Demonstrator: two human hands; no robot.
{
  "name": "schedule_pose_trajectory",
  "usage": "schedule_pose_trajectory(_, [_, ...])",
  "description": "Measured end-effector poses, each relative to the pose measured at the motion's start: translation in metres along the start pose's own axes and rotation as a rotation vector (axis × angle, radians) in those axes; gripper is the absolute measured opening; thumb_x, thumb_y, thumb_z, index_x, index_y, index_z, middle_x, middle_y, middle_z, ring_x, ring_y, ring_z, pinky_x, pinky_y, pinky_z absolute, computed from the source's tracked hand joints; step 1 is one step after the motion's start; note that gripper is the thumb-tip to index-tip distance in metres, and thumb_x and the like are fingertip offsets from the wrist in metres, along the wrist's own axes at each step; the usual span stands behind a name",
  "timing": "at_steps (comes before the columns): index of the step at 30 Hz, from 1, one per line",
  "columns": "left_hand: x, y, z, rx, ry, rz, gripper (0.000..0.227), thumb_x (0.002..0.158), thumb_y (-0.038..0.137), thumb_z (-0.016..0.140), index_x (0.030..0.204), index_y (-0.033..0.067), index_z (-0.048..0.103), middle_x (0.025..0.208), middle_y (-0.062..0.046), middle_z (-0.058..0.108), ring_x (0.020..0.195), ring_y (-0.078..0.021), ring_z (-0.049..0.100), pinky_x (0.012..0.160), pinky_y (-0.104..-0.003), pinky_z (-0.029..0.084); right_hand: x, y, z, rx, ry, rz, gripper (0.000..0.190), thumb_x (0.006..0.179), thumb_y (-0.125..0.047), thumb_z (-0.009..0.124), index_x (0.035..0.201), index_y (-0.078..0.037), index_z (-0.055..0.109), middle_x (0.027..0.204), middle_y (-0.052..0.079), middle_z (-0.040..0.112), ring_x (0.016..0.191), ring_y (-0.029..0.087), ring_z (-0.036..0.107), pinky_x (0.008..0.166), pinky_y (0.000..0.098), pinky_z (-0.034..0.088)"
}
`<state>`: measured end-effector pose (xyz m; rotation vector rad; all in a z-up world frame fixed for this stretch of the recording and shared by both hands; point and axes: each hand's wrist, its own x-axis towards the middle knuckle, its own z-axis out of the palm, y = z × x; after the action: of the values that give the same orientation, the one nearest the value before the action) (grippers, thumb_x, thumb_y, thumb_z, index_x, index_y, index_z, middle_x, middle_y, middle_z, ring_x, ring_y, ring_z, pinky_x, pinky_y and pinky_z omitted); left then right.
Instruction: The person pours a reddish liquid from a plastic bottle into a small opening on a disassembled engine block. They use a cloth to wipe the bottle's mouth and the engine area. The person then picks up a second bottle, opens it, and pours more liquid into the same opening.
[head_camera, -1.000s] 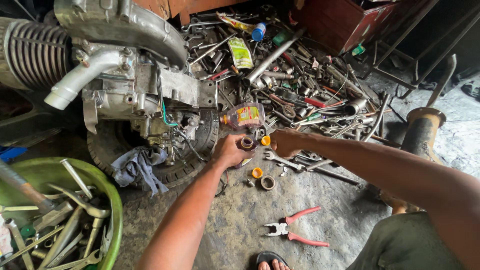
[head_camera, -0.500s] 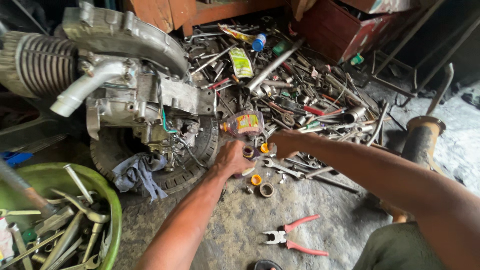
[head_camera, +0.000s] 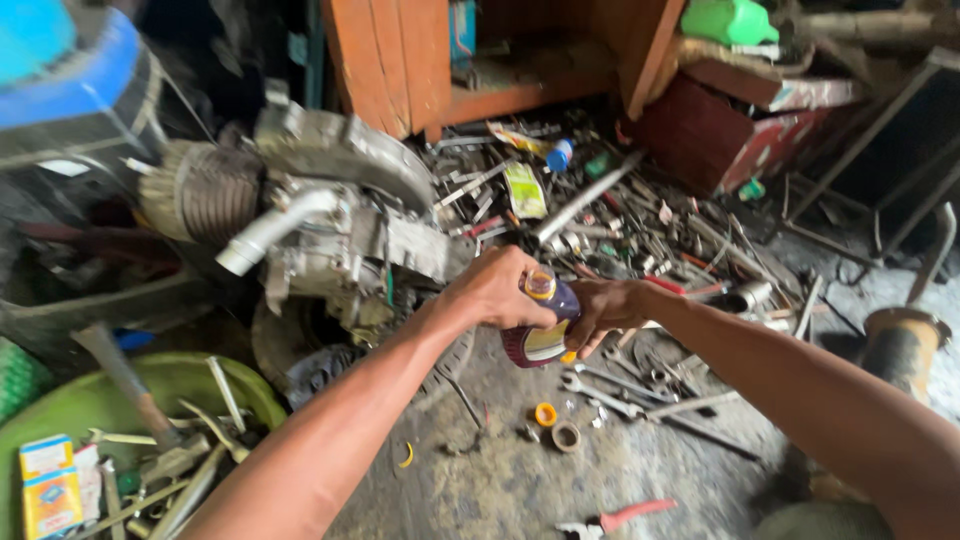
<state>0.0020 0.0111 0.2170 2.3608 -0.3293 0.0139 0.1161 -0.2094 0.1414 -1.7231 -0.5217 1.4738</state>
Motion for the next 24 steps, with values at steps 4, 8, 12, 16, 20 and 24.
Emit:
schedule_pose_trajectory(4, [-0.007,0.024,-0.056,-0.025,0.085,-0.028,0.044,0.054,0.041,0.082,0.080,0.0063,0.076,0.070,-0.006,0.074,0.064,-0.0151,0.067,0.063,-0.033,0.056,-0.013,-0.037,0.010,0.172,0.045,-0.166,0.063,0.074,-0.001,0.080,0.133,-0.004,0.058,0.121,0.009,0.073,0.110,0.023,0.070,0.090,0.0471,0.065])
schedule_pose_trajectory(8, [-0.021,0.042,-0.107,0.020,0.243,-0.126,0.043,0.052,0.040,0.086,0.079,0.0083,0.077,0.070,-0.003,0.073,0.063,-0.0111,0.065,0.062,-0.030,0.053,-0.006,-0.069,0.042,0.222,0.188,-0.339,0.061,0.074,-0.001,0.081,0.130,-0.004,0.059,0.113,0.013,0.073,0.101,0.028,0.074,0.083,0.0483,0.065])
schedule_pose_trajectory(12, [-0.045,0.029,-0.142,-0.173,0.189,-0.027,0.036,0.057,0.031,0.084,0.079,0.0039,0.076,0.074,0.000,0.076,0.065,-0.0069,0.064,0.061,-0.026,0.054,0.008,-0.101,0.069,0.252,0.182,-0.450,0.060,0.073,-0.001,0.083,0.128,-0.005,0.058,0.108,0.010,0.072,0.095,0.025,0.074,0.079,0.0461,0.064])
schedule_pose_trajectory(16, [-0.071,0.010,-0.157,-0.221,0.154,0.007,0.032,0.061,0.024,0.083,0.081,0.0014,0.076,0.077,-0.001,0.075,0.066,-0.0068,0.064,0.061,-0.027,0.053,0.018,-0.129,0.095,0.150,0.098,-0.442,0.060,0.072,-0.003,0.084,0.128,-0.007,0.062,0.110,0.003,0.073,0.095,0.018,0.073,0.079,0.0419,0.065])
schedule_pose_trajectory(20, [-0.086,0.001,-0.166,-0.153,0.216,-0.067,0.031,0.062,0.022,0.085,0.085,0.0032,0.077,0.080,-0.001,0.076,0.069,-0.0071,0.066,0.065,-0.025,0.053,0.024,-0.153,0.119,-0.106,0.281,-0.562,0.057,0.070,-0.004,0.086,0.123,-0.002,0.066,0.107,0.010,0.076,0.090,0.023,0.074,0.078,0.0406,0.066])
schedule_pose_trajectory(24, [-0.093,-0.011,-0.173,-0.296,0.208,-0.024,0.035,0.064,0.019,0.085,0.092,-0.0007,0.078,0.087,-0.004,0.077,0.075,-0.0085,0.066,0.070,-0.025,0.054,0.024,-0.171,0.131,-0.184,0.329,-0.632,0.056,0.069,-0.005,0.086,0.120,0.001,0.064,0.106,0.013,0.076,0.089,0.024,0.075,0.079,0.0412,0.067])
